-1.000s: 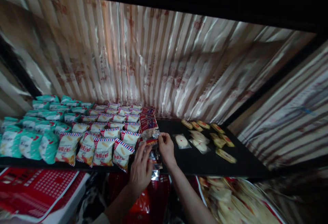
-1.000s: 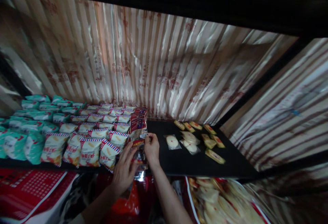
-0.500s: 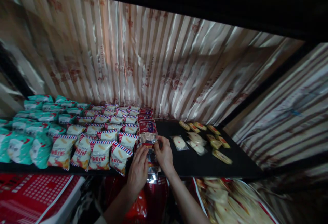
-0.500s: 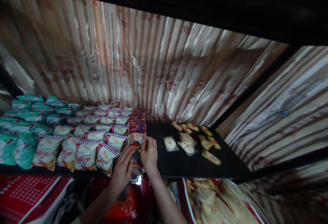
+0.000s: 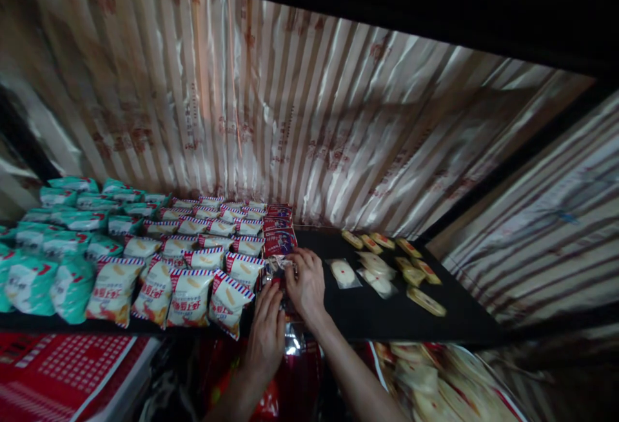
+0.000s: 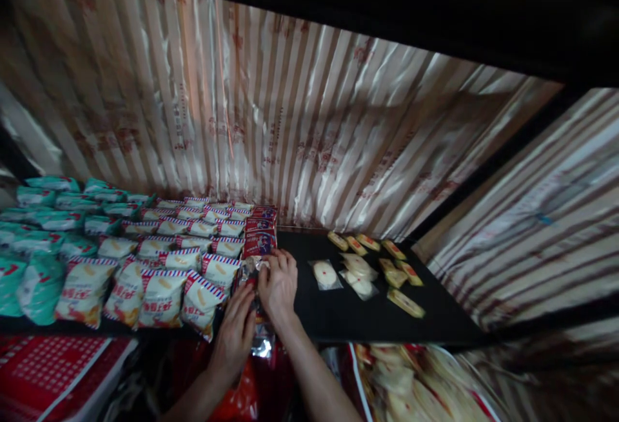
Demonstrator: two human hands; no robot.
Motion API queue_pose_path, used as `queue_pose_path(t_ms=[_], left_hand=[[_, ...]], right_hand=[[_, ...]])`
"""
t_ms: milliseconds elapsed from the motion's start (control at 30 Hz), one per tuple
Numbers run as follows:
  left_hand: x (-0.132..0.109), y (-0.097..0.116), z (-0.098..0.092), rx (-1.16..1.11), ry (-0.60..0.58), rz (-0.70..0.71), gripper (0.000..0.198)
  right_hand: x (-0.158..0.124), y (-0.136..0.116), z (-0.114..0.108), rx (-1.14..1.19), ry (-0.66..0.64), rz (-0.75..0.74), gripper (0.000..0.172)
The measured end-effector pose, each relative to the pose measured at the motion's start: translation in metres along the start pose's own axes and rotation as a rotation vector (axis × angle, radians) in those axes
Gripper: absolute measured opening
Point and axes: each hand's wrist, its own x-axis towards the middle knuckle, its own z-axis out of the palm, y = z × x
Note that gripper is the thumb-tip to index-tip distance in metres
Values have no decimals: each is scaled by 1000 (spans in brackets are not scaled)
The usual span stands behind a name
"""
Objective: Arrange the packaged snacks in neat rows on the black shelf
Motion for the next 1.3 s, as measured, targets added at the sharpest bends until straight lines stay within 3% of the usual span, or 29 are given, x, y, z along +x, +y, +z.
queue_pose_path(t_ms=[167, 300, 400, 633, 833, 933, 1033, 1133, 1300], left_hand=[[-3, 1, 3, 11, -26, -29, 37], [-2, 1, 2, 21, -44, -24, 38], [0, 2, 0, 22, -50, -13, 39], [14, 12, -16, 29, -44, 37, 31], [84, 0, -29, -18, -58, -70, 34], [123, -17, -19, 58, -113, -46, 38], [150, -32, -2, 246, -285, -90, 39], [163, -39, 13, 416, -434, -119, 45], [168, -39, 29, 519, -529, -103, 48]], right_hand=[[48, -10, 19, -68, -190, -100, 33], [80, -5, 44, -146, -394, -51, 43], [87, 1, 56, -161, -472, 4, 48], [82, 5, 58, -141, -444, 70, 47], [85, 3, 53, -85, -456, 127, 45], [89, 4, 50, -63, -459, 141, 41], [91, 11, 48, -50, -470, 114, 41], [92, 24, 48, 13, -420, 77, 43], [93, 48, 47, 207, -236, -26, 42]])
